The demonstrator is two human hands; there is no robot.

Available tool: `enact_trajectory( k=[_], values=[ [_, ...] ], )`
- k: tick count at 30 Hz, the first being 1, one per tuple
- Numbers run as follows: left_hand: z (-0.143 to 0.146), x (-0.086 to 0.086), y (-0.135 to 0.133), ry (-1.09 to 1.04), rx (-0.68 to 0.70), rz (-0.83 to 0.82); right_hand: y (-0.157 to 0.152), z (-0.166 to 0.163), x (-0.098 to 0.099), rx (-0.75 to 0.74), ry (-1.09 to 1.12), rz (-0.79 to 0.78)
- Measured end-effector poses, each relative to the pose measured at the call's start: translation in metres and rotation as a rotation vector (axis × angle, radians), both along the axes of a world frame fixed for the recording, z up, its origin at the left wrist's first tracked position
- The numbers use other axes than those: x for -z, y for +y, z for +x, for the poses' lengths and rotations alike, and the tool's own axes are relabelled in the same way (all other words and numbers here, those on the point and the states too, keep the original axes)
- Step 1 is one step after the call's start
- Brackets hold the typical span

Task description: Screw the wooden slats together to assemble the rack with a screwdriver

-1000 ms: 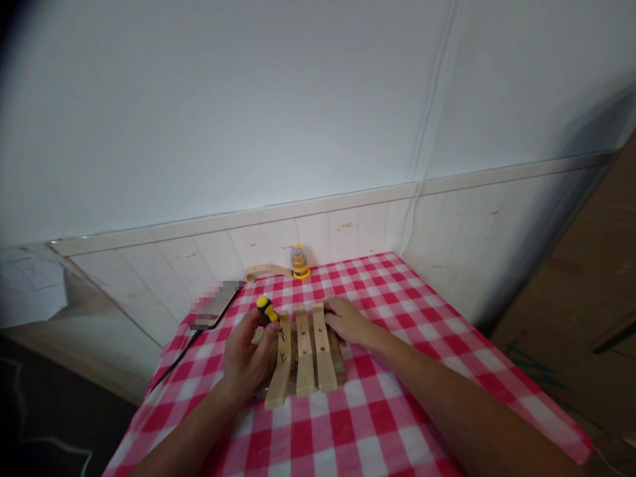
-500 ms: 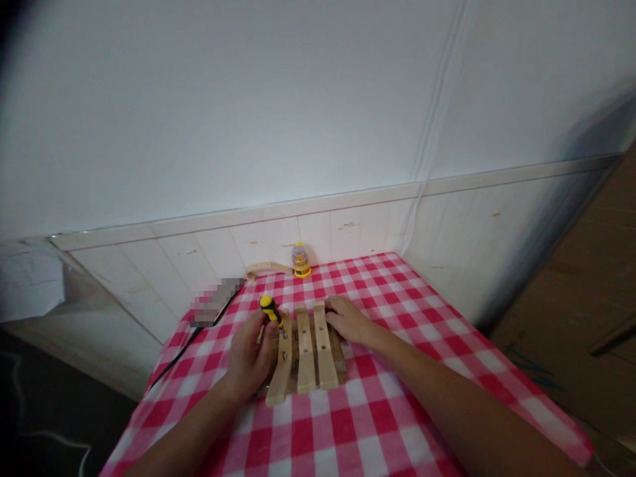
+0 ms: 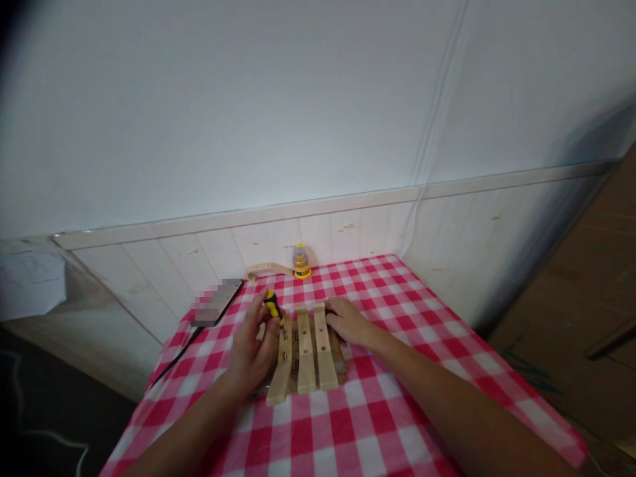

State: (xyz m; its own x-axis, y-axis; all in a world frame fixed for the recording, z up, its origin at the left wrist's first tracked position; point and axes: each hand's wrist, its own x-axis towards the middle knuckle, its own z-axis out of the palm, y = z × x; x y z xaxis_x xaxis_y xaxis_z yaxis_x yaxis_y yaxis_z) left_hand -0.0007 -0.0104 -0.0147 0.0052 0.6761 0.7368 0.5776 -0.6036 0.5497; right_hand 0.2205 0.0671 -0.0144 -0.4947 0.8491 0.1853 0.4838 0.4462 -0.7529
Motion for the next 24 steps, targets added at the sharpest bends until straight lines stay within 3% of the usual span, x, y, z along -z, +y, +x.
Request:
enact_trajectory(
  k=[8, 16, 19, 24],
  values=[
    [0.001, -0.021, -0.001, -0.085, 0.018, -0.07, -0.001, 0.0, -0.002, -0.008, -0.002, 0.017],
    [0.001, -0.045, 0.008, 0.104, 0.116, -0.11, 0.001, -0.001, -0.002, -0.031, -0.004, 0.028],
    [0.005, -0.04, 0.011, 0.055, 0.088, -0.03, 0.0, -0.001, -0.004, -0.024, -0.007, 0.042],
    [0.003, -0.015, 0.016, -0.137, 0.037, 0.08, -0.001, -0.001, -0.004, -0.007, -0.027, 0.062]
  ],
)
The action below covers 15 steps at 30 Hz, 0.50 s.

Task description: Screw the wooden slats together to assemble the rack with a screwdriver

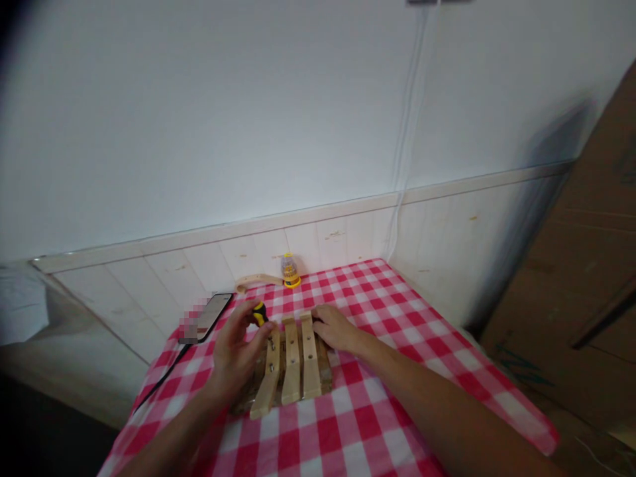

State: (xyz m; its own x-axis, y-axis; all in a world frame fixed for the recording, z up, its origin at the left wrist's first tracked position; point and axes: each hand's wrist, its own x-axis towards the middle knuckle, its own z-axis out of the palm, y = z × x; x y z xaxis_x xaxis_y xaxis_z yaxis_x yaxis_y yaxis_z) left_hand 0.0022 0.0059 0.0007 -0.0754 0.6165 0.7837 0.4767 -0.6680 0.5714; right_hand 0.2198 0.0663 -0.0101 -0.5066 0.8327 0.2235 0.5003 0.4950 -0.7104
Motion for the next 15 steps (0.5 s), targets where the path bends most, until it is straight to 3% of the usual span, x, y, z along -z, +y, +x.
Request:
enact_trajectory(
  k=[5, 15],
  values=[
    [-0.007, 0.011, -0.002, -0.058, 0.031, -0.051, 0.001, 0.0, 0.001, 0.003, -0.003, -0.011],
    [-0.004, 0.002, -0.01, -0.009, 0.034, -0.081, 0.0, 0.001, 0.003, -0.021, 0.015, -0.032]
  ],
)
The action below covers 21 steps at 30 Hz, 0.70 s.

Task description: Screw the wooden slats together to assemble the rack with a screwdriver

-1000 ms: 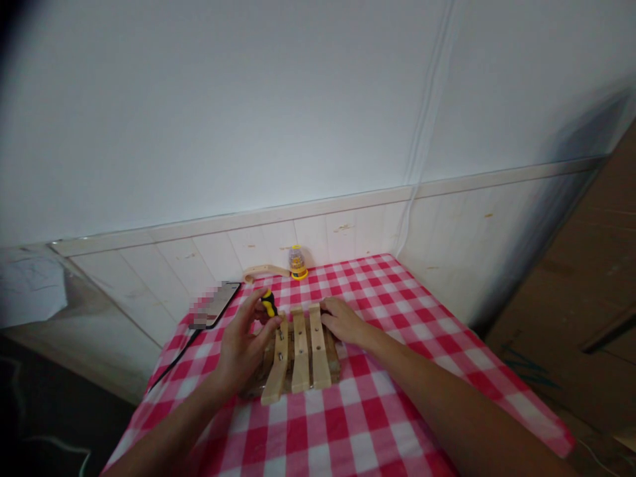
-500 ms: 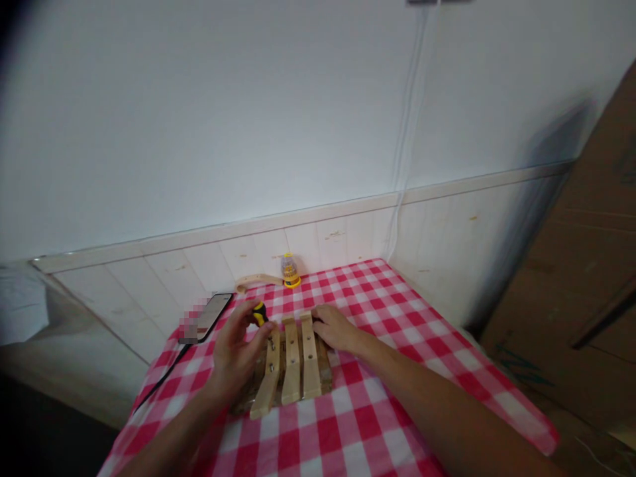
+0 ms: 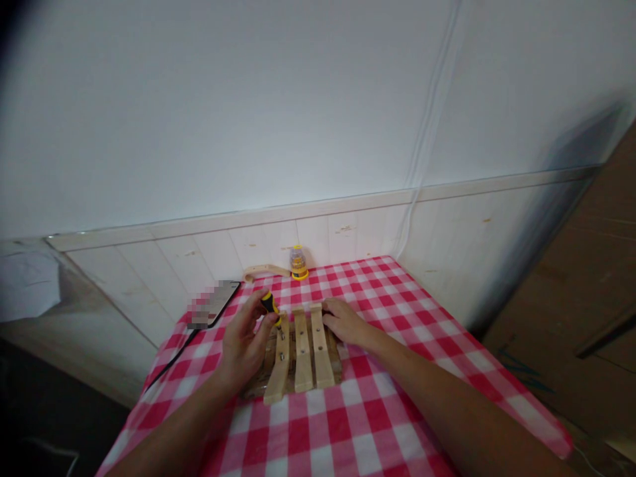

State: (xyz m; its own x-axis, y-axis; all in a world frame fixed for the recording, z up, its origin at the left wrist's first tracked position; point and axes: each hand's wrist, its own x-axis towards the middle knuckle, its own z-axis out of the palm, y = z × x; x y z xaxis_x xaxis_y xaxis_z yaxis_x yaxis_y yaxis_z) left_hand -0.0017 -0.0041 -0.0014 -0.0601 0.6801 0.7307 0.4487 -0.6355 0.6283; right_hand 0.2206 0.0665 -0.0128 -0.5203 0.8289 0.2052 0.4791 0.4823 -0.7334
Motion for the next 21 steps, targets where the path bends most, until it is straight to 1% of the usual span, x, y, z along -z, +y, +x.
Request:
enact_trajectory(
  k=[6, 13, 18, 21],
  values=[
    [-0.0032, 0.0044, -0.001, 0.066, -0.016, 0.03, 0.0013, 0.0004, 0.0033, 0.0, 0.008, -0.008],
    [-0.0066, 0.0096, 0.0017, 0.14, -0.018, 0.091, 0.0008, 0.0011, 0.001, 0.006, 0.0, 0.02],
    [-0.0063, 0.007, 0.0017, 0.151, -0.022, 0.109, -0.0009, 0.0012, -0.0007, 0.005, -0.006, 0.026],
    [-0.0049, 0.0039, 0.0026, 0.181, -0.035, 0.157, -0.001, 0.0008, -0.0017, 0.01, -0.009, 0.025]
  ],
)
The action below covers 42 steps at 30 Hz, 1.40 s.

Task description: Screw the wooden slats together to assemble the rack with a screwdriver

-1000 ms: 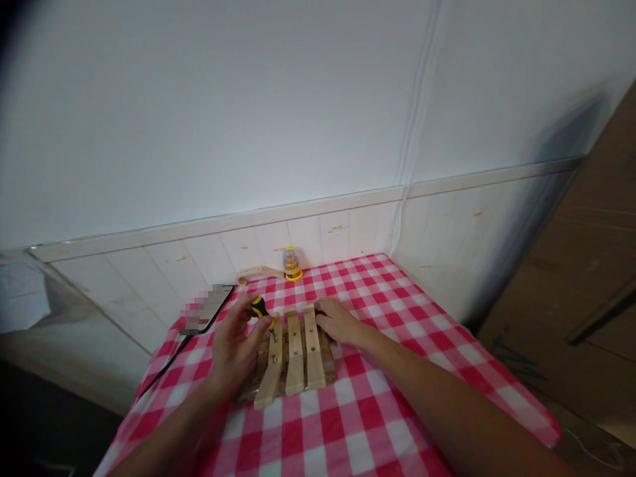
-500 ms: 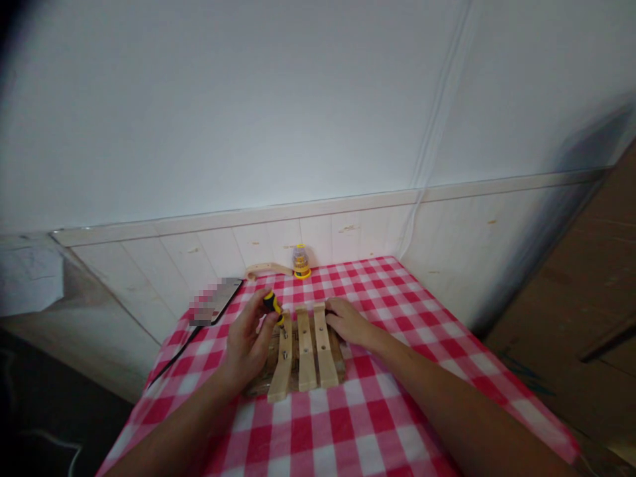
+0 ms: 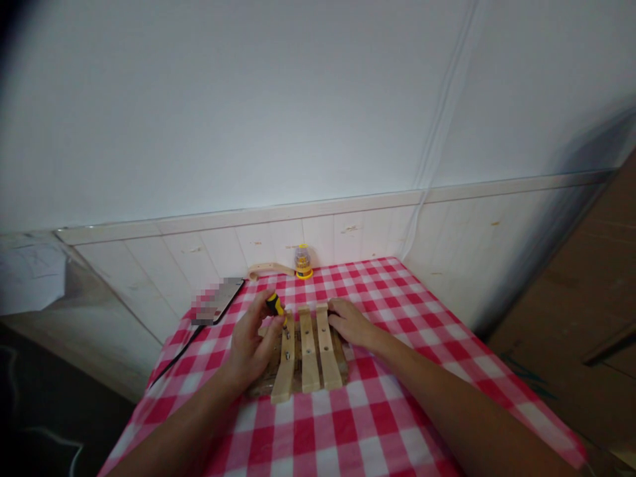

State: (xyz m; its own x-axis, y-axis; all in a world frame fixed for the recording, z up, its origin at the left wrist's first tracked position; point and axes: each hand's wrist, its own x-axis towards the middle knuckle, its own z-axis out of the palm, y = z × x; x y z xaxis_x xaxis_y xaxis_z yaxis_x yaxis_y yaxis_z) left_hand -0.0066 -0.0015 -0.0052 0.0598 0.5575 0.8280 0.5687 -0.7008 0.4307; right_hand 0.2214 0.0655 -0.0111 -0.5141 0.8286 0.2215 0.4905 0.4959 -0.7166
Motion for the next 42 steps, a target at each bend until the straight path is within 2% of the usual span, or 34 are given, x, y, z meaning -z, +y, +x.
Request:
enact_trajectory(
  k=[5, 22, 29, 42],
  values=[
    [0.0028, -0.004, 0.0029, -0.001, -0.035, 0.066, -0.0003, -0.0006, -0.0001, 0.003, 0.003, -0.006],
    [0.0025, 0.0011, 0.0015, -0.022, -0.035, -0.039, 0.0049, 0.0005, 0.0072, 0.001, -0.01, 0.008],
    [0.0028, 0.0016, -0.0007, -0.059, 0.028, -0.151, 0.003, -0.0001, 0.0046, -0.012, -0.006, 0.008],
    [-0.0018, 0.004, 0.002, -0.078, 0.113, -0.175, 0.0035, 0.0003, 0.0041, -0.013, -0.004, -0.006]
  ],
)
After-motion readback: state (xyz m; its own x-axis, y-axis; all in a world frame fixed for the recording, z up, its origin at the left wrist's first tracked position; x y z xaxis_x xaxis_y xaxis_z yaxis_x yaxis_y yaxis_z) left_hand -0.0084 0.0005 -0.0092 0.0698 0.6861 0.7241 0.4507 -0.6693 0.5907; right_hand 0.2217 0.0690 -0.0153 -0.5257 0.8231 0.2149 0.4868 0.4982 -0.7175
